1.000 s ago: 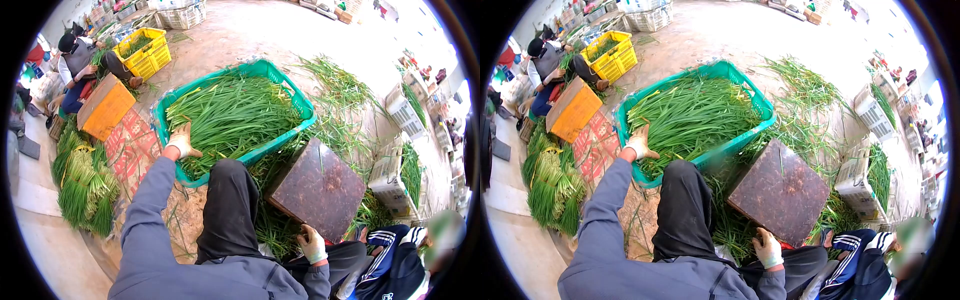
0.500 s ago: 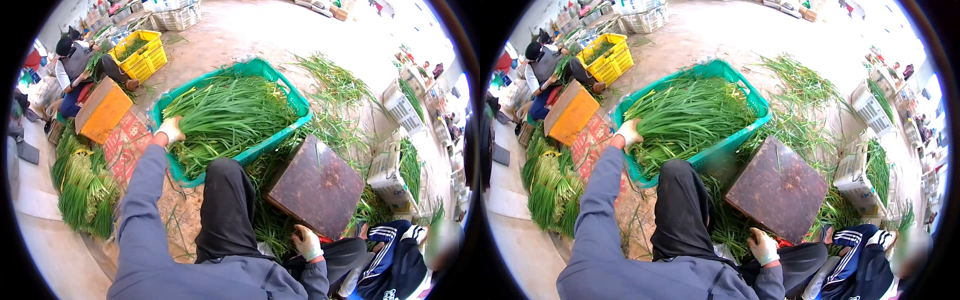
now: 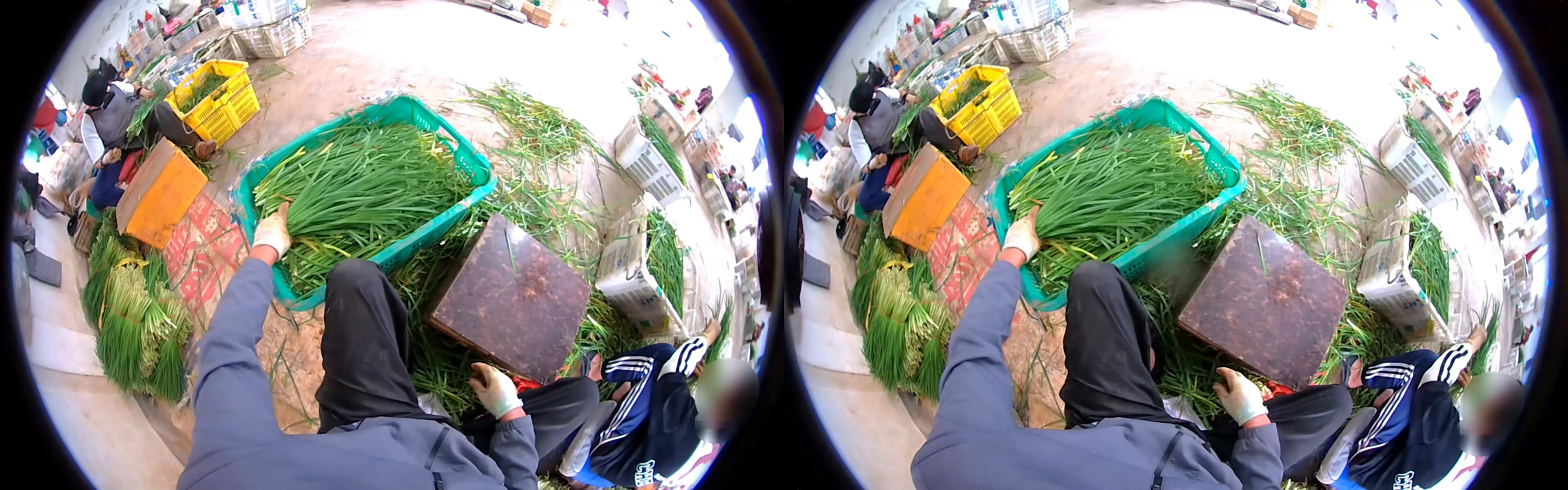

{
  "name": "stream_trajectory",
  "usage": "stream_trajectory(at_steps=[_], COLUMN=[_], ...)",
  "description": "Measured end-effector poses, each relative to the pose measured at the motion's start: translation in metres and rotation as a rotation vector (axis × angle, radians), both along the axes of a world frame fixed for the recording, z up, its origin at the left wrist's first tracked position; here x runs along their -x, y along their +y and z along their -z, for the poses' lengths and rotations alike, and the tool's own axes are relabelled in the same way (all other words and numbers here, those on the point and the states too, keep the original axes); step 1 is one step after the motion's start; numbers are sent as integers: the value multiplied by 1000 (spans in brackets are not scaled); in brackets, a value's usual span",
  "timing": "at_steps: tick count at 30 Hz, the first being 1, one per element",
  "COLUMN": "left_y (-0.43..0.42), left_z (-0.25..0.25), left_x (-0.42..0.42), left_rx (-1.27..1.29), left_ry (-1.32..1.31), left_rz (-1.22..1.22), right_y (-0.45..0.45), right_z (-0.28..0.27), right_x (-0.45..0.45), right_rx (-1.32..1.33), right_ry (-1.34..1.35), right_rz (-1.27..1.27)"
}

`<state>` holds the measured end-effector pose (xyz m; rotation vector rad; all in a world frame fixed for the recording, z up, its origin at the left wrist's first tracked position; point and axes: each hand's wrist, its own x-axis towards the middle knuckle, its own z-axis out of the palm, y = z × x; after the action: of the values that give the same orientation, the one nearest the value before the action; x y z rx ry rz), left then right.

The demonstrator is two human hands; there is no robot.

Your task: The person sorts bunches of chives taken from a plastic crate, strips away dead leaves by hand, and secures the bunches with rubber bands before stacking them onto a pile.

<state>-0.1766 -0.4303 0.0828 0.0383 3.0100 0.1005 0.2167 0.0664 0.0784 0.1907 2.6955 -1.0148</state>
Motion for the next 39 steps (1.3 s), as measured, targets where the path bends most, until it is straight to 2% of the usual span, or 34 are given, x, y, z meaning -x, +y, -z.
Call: stream_trajectory(at_steps=[2,4,5,7,9,11,12,13,15,16,17,20,22,23,26,28,30,31,33,34,35,37,38,39], left_y=[-1,15,13,16,26,32,24,32,57,51,58,86,112,112,138,149,163,167,181,185,195,216,228,237], left_z=[-16,-72,-81,-109,-132,-143,-133,-142,-162,-131,-129,-95,-85,-54,-47,-21,-21,-12,0,5,1,12,35,52], left_x=[14,9,17,23,16,7,9,-2,-31,-25,-40,-73,-104,-100,-131,-137,-153,-160,-179,-190,-199,-225,-232,-233], left_rx=[30,44,19,-27,-33,-372,-655,-648,-951,-1107,-1291,-1405,-1499,-1599,-1708,-1734,-1816,-1828,-1931,-1898,-1972,-2023,-2079,-1995], left_ry=[69,67,116,34,-9,5,-32,-32,-124,-93,-249,-289,-328,-354,-368,-279,-289,-260,-372,-412,-485,-527,-545,-512], left_rz=[32,6,16,-25,-34,-142,-167,-156,-301,-247,-347,-480,-544,-517,-528,-603,-609,-617,-666,-653,-700,-720,-746,-797], right_y=[-1,0,2,-3,-20,-40,-54,-69,-95,-109,-122,-147,-161,-169,-182,-176,-188,-177,-162,-155,-147,-127,-110,-97], right_z=[-6,-14,-18,-24,-61,-75,-87,-101,-115,-117,-115,-85,-76,-60,-23,-31,-46,-56,-66,-53,-43,20,-5,-34], right_x=[1,6,10,23,54,88,107,127,161,173,186,228,240,252,271,263,260,246,226,216,207,201,180,159], right_rx=[1,7,71,254,284,405,467,529,788,865,939,932,1163,1161,1412,1137,1052,723,395,158,57,-189,115,416], right_ry=[19,41,12,-13,57,146,95,44,-154,-187,-216,-242,-522,-519,-733,-276,-247,-36,-16,118,88,153,123,95], right_rz=[-8,-22,-20,7,-74,-154,-172,-189,-196,-143,-90,-48,144,148,226,-22,201,45,-42,-132,-187,-439,-372,-303])
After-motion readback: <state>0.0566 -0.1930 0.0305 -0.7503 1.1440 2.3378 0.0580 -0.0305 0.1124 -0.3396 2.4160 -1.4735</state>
